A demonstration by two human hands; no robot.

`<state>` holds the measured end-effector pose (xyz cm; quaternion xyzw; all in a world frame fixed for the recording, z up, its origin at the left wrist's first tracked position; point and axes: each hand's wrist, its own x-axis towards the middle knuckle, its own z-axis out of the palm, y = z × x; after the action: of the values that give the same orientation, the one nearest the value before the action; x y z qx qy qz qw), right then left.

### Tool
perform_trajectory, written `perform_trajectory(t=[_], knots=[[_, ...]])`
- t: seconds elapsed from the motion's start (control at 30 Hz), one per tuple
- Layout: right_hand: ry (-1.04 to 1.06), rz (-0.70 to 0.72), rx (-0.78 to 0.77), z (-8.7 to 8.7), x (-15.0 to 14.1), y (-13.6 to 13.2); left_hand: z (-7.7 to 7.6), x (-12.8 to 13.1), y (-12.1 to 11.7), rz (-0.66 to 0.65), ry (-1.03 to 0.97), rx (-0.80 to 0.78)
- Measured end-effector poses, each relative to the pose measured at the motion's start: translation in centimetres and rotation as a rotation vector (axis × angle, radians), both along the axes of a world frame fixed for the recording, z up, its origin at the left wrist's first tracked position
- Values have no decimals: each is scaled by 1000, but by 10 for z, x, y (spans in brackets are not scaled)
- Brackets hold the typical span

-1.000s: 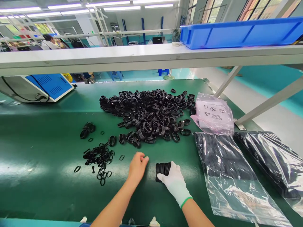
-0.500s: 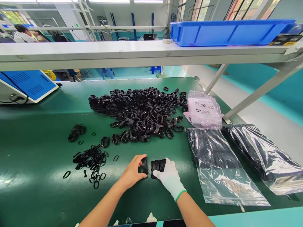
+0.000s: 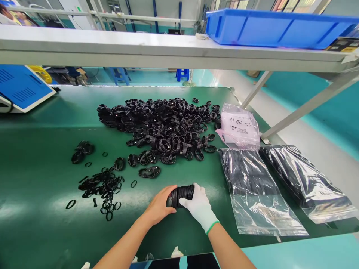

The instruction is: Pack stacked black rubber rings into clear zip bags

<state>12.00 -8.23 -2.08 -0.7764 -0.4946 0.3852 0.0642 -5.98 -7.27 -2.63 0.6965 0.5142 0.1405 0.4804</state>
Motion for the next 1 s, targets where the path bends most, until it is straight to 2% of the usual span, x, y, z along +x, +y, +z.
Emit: perform_trajectory(t=[0.23, 0.4, 0.57, 0.63, 0.73, 0.87, 1.0], knots=[[10, 37, 25, 0, 5, -3, -11, 13, -20, 130, 39, 57], [-20, 120, -12, 8, 9, -5, -12, 15, -26, 121, 49, 118], [141, 209, 83, 14, 31, 0, -14, 14, -27, 144, 28, 160], [161, 218, 90, 15, 31, -1, -16, 14, -28, 136, 5, 169], [48, 155, 84, 14, 10, -9, -21, 12, -28, 123, -20, 187], [-255, 21, 120, 4, -31, -22, -31, 10, -26, 109, -25, 208], [-339, -38, 121, -3, -44, -19, -38, 9, -21, 104, -36, 226]])
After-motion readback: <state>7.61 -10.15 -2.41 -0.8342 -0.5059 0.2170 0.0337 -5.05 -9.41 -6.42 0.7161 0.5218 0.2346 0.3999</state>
